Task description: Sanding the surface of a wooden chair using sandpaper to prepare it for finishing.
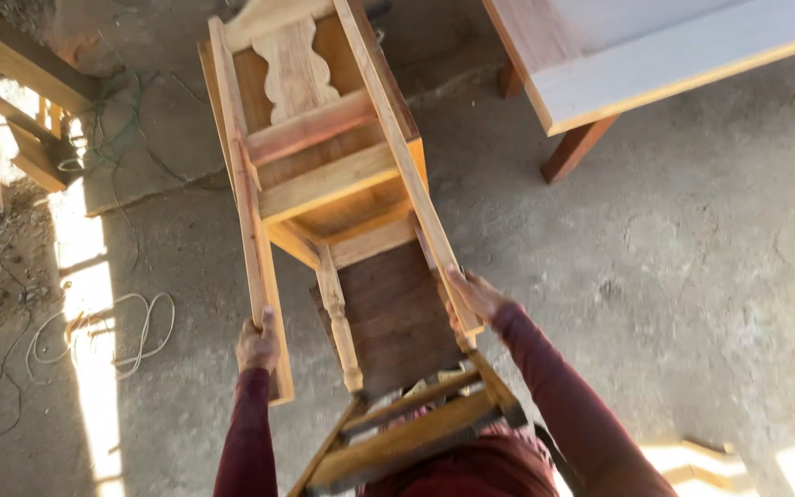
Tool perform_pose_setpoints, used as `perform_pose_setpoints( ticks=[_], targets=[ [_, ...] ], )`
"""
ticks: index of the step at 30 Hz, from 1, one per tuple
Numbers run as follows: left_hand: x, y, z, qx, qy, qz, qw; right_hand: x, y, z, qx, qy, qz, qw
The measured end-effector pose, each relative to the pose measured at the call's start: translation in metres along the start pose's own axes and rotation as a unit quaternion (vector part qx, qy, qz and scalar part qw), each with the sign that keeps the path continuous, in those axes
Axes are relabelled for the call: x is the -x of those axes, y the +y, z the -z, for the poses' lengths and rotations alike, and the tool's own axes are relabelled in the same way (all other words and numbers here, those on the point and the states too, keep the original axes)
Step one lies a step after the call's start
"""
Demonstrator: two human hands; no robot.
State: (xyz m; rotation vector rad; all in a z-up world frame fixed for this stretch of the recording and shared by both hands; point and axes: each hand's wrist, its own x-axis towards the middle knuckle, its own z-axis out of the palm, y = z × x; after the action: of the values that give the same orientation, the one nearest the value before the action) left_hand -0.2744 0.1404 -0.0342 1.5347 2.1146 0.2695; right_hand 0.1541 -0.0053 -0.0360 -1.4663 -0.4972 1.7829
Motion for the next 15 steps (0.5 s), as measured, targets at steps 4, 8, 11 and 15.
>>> perform_pose_setpoints(
  ticks=[4, 8, 11, 15],
  targets=[
    [-0.002, -0.002, 0.001, -0.004, -0.011, 0.008, 1.0, 0.011, -0.002, -0.013, 0.047, 0.056, 0.059, 0.996],
    [-0.023, -0.016, -0.005, 0.049, -0.003, -0.008, 0.999, 0.013, 0.021, -0.016, 0.196, 0.144, 0.136, 0.961],
    [-0.024, -0.017, -0.013, 0.079, 0.006, -0.016, 0.997, 0.042, 0.013, -0.034, 0.345, 0.211, 0.117, 0.907],
    [-0.047, -0.04, -0.044, 0.128, 0.019, -0.057, 0.99, 0.04, 0.02, -0.053, 0.496, 0.289, 0.136, 0.808]
  ],
)
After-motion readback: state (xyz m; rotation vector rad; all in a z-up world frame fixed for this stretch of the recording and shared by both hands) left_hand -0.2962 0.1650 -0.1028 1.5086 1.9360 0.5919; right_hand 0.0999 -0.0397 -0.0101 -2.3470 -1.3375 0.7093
